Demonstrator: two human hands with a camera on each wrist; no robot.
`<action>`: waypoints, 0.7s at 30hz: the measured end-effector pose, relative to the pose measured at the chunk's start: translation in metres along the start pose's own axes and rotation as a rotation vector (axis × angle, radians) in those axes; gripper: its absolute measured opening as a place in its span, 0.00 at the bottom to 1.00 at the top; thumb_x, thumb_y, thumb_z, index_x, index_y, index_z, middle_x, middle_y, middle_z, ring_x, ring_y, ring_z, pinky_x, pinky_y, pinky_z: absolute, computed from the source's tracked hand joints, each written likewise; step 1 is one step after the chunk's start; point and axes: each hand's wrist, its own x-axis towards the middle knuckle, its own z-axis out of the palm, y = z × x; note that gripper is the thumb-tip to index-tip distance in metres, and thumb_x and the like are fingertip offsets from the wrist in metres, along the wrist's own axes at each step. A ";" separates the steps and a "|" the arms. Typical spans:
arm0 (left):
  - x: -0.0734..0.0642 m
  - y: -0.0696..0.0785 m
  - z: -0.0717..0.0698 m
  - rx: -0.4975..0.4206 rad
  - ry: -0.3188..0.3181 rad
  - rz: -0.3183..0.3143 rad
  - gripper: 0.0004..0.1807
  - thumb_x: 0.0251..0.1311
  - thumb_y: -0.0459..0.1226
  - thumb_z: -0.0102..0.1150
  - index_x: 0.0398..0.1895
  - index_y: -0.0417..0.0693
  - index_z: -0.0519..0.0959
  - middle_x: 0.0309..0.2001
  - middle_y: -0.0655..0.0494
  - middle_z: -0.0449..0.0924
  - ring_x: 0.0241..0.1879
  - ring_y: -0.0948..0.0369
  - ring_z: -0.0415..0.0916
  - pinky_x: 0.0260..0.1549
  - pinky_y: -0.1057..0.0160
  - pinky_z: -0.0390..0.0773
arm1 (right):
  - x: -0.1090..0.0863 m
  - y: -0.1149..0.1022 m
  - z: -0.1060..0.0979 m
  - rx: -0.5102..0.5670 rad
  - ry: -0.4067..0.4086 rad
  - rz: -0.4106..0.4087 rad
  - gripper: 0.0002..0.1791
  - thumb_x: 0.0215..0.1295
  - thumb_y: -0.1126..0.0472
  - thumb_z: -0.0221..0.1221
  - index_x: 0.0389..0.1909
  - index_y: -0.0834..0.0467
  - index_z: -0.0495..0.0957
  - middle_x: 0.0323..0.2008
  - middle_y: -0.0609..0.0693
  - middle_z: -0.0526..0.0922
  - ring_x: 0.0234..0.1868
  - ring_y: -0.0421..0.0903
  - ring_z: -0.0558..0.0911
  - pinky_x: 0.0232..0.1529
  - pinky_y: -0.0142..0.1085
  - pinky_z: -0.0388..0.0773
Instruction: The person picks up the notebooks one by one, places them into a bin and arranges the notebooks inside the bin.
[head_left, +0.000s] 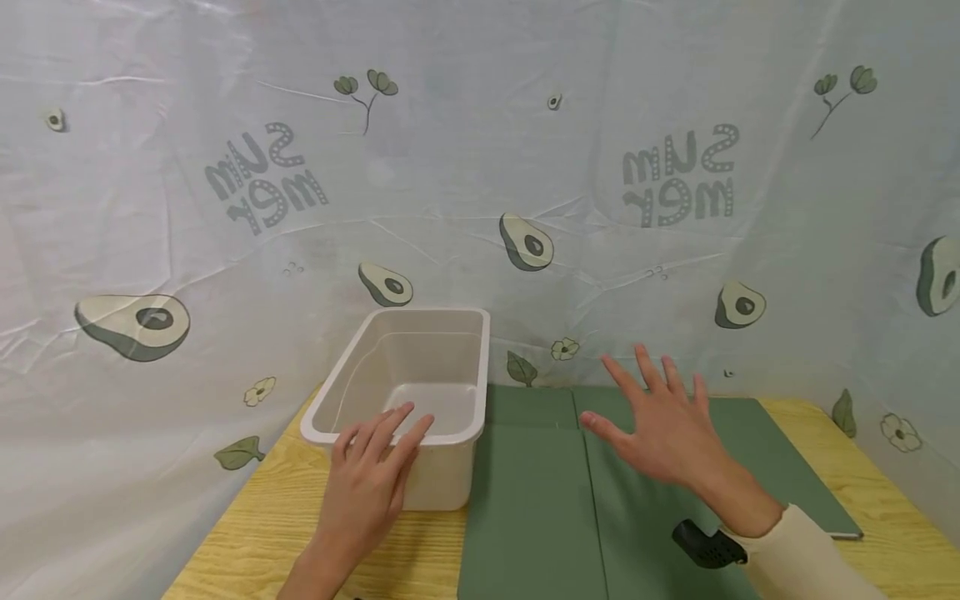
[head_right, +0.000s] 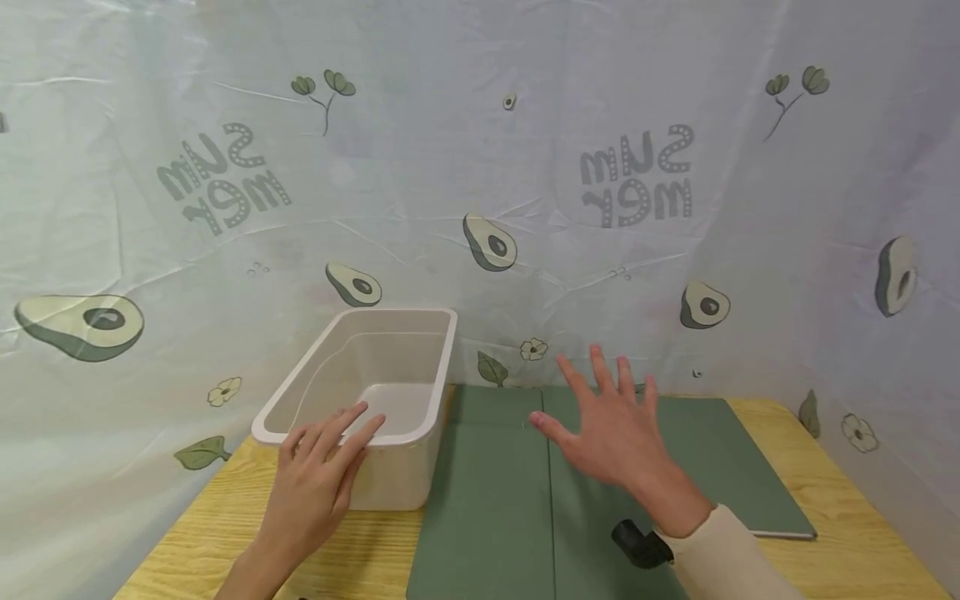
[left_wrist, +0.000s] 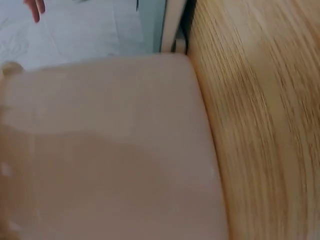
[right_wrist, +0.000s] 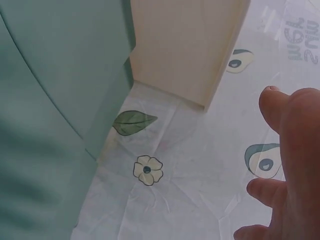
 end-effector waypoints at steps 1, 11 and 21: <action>0.000 -0.001 0.001 -0.015 0.026 0.016 0.23 0.86 0.47 0.38 0.66 0.56 0.83 0.65 0.48 0.83 0.59 0.48 0.79 0.58 0.45 0.64 | 0.000 0.000 0.000 -0.003 0.002 0.001 0.50 0.70 0.22 0.51 0.86 0.43 0.55 0.86 0.65 0.46 0.82 0.79 0.48 0.71 0.81 0.38; -0.004 -0.009 0.002 -0.086 0.166 0.096 0.20 0.84 0.40 0.45 0.61 0.51 0.87 0.58 0.48 0.89 0.55 0.49 0.84 0.58 0.48 0.68 | -0.003 0.007 0.000 -0.021 0.005 0.017 0.50 0.70 0.22 0.51 0.86 0.43 0.54 0.86 0.64 0.46 0.82 0.78 0.49 0.72 0.80 0.39; -0.004 -0.008 0.001 -0.097 0.154 0.058 0.20 0.84 0.42 0.45 0.61 0.53 0.87 0.59 0.49 0.89 0.55 0.50 0.85 0.59 0.48 0.69 | -0.010 0.037 0.023 -0.020 -0.034 0.055 0.52 0.70 0.21 0.50 0.86 0.43 0.52 0.85 0.68 0.47 0.81 0.80 0.49 0.67 0.84 0.42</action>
